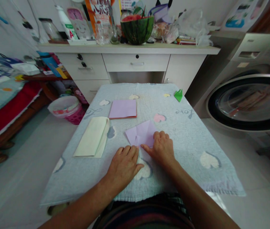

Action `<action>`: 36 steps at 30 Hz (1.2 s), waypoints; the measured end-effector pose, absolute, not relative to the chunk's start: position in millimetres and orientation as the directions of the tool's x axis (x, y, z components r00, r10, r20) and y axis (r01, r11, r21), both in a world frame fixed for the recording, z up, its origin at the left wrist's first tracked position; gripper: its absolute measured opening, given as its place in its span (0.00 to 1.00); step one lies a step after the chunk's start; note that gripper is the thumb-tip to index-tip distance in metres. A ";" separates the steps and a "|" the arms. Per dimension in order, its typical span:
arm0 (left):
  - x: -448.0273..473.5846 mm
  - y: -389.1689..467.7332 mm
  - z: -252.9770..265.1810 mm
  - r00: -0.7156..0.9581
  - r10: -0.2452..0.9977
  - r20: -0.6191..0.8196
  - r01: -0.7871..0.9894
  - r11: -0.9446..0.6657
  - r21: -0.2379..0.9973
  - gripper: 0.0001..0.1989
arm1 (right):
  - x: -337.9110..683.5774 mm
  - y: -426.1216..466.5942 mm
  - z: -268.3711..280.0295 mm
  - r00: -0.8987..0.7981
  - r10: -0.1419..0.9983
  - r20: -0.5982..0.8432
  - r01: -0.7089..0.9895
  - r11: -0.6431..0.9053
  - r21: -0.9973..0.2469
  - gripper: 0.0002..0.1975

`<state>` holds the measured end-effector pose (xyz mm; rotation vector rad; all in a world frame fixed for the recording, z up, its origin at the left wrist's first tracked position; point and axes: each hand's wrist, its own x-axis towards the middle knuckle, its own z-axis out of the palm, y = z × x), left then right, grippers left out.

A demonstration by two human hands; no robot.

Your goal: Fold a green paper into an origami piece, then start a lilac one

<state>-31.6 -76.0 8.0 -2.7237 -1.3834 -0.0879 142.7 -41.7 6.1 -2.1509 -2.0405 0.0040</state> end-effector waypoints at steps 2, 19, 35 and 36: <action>-32.3 -77.3 8.6 0.588 0.804 0.094 0.809 -0.585 -0.058 0.24 | 140.8 -42.4 6.6 0.067 0.991 0.118 0.990 -0.051 -0.130 0.31; -31.9 -83.8 4.9 0.522 0.838 0.159 0.853 -0.516 -0.084 0.18 | 199.7 -50.8 -3.2 0.162 0.975 0.155 0.972 -0.131 -0.196 0.26; -35.5 -60.7 23.0 0.523 0.833 0.179 0.845 -0.535 0.021 0.16 | 246.1 -21.4 17.8 -0.148 0.989 0.030 0.889 0.146 -0.433 0.08; -32.5 -55.0 24.5 0.540 0.815 0.207 0.830 -0.558 0.030 0.19 | 240.6 -18.3 21.6 -0.173 0.984 0.032 0.870 0.168 -0.463 0.08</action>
